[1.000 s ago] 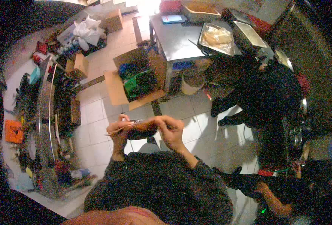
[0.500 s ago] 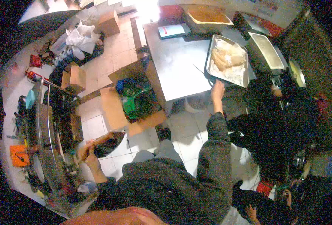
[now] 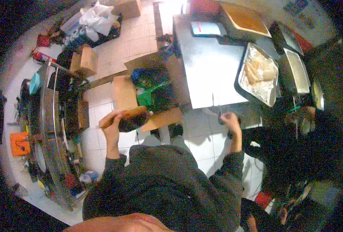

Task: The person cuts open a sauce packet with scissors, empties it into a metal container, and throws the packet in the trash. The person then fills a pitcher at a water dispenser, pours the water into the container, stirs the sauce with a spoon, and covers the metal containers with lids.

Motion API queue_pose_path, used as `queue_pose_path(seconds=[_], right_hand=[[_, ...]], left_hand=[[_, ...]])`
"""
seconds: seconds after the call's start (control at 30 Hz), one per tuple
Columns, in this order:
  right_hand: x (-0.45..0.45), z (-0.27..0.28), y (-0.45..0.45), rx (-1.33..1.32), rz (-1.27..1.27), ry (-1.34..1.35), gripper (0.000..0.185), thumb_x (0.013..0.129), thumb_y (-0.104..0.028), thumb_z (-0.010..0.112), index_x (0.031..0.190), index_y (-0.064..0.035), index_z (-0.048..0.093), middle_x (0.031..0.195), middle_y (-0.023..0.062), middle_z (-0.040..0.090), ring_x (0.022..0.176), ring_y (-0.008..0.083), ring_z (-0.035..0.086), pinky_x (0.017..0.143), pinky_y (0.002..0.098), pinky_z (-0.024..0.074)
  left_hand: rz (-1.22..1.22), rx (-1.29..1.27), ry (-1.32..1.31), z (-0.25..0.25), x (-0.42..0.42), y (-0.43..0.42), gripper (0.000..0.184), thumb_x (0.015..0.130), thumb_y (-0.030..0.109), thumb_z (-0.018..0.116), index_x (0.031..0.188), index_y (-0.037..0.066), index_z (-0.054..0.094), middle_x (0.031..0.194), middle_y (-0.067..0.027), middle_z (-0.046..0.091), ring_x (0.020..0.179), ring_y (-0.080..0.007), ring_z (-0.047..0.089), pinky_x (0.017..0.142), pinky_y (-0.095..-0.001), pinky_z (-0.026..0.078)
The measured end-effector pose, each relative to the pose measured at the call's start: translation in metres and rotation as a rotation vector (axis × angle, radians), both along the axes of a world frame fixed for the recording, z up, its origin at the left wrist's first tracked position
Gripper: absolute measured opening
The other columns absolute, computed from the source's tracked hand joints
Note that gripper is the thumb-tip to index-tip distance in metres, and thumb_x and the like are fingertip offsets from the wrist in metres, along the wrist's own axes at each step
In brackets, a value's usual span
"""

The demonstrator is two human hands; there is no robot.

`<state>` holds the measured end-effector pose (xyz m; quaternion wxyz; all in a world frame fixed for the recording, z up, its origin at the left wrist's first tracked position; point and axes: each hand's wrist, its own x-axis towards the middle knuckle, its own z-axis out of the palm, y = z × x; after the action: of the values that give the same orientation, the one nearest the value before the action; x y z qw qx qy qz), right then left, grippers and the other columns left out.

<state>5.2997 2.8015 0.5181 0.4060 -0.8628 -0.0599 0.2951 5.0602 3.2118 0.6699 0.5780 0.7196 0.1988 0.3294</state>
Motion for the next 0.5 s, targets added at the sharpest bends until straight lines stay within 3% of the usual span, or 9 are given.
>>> queue_pose_path(seconds=[0.03,0.1,0.17,0.2,0.3,0.33,0.43,0.5], right_hand=[[-0.016,-0.016,0.002,0.281,-0.055,0.086,0.020,0.076,-0.009,0.060,0.093,0.0022,0.058,0.087,0.0113,0.065,0.079,0.0140,0.062,0.066,0.0278,0.0478],[-0.058,0.015,0.053,0.595,0.028,0.149,0.029,0.077,-0.009,0.063,0.102,-0.0007,0.054,0.092,0.0075,0.063,0.085,0.0153,0.060,0.073,0.0262,0.0462],[-0.094,0.067,0.114,0.580,-0.020,0.180,0.037,0.075,-0.003,0.064,0.109,0.0005,0.050,0.090,0.0062,0.060,0.082,0.0129,0.058,0.073,0.0251,0.0476],[-0.101,0.072,0.127,0.659,-0.035,0.285,0.050,0.069,-0.008,0.073,0.112,0.0002,0.048,0.096,0.0055,0.058,0.092,0.0137,0.054,0.081,0.0257,0.0440],[-0.104,0.093,0.162,0.721,0.245,0.056,0.065,0.063,-0.017,0.080,0.115,-0.0010,0.044,0.107,0.0056,0.052,0.100,0.0145,0.049,0.087,0.0275,0.0394],[-0.101,0.096,0.169,0.659,0.292,-0.007,0.079,0.056,-0.030,0.083,0.117,-0.0012,0.041,0.111,0.0093,0.047,0.103,0.0194,0.047,0.089,0.0313,0.0375],[-0.097,0.135,0.193,0.331,0.460,-0.344,0.077,0.054,-0.039,0.082,0.109,-0.0001,0.044,0.095,0.0093,0.049,0.093,0.0194,0.048,0.084,0.0328,0.0374],[-0.096,0.146,0.204,0.281,0.502,-0.446,0.077,0.055,-0.040,0.081,0.107,0.0017,0.044,0.092,0.0130,0.049,0.087,0.0242,0.050,0.081,0.0344,0.0400]], left_hand=[[-0.045,0.011,-0.063,0.001,0.008,0.006,0.007,0.077,0.000,0.065,0.082,-0.004,0.064,0.076,-0.0062,0.062,0.068,-0.0108,0.056,0.062,-0.0222,0.044],[-0.126,0.023,-0.052,0.009,0.018,0.017,0.007,0.078,0.000,0.064,0.084,-0.004,0.064,0.076,-0.0049,0.062,0.068,-0.0111,0.057,0.063,-0.0221,0.045],[-0.136,0.027,0.017,0.016,0.026,0.024,0.009,0.079,0.002,0.064,0.086,-0.003,0.065,0.078,-0.0052,0.064,0.070,-0.0109,0.058,0.066,-0.0216,0.045],[-0.136,0.026,0.066,0.023,0.027,0.028,0.010,0.080,0.003,0.063,0.088,-0.003,0.066,0.079,-0.0065,0.065,0.072,-0.0112,0.060,0.067,-0.0218,0.047],[-0.229,-0.177,0.025,0.027,0.033,0.039,0.012,0.080,0.003,0.063,0.090,-0.004,0.066,0.082,-0.0075,0.066,0.076,-0.0123,0.062,0.071,-0.0228,0.048],[-0.286,-0.303,0.009,0.034,0.033,0.040,0.014,0.080,0.004,0.063,0.091,-0.005,0.065,0.083,-0.0088,0.066,0.077,-0.0140,0.063,0.073,-0.0244,0.050],[-0.301,-0.305,0.037,0.024,0.035,0.050,0.015,0.081,0.004,0.062,0.093,-0.005,0.064,0.084,-0.0102,0.066,0.078,-0.0156,0.063,0.073,-0.0258,0.051],[-0.318,-0.254,0.010,0.012,0.036,0.055,0.015,0.081,0.004,0.062,0.093,-0.005,0.064,0.084,-0.0102,0.066,0.077,-0.0156,0.064,0.073,-0.0255,0.051]])
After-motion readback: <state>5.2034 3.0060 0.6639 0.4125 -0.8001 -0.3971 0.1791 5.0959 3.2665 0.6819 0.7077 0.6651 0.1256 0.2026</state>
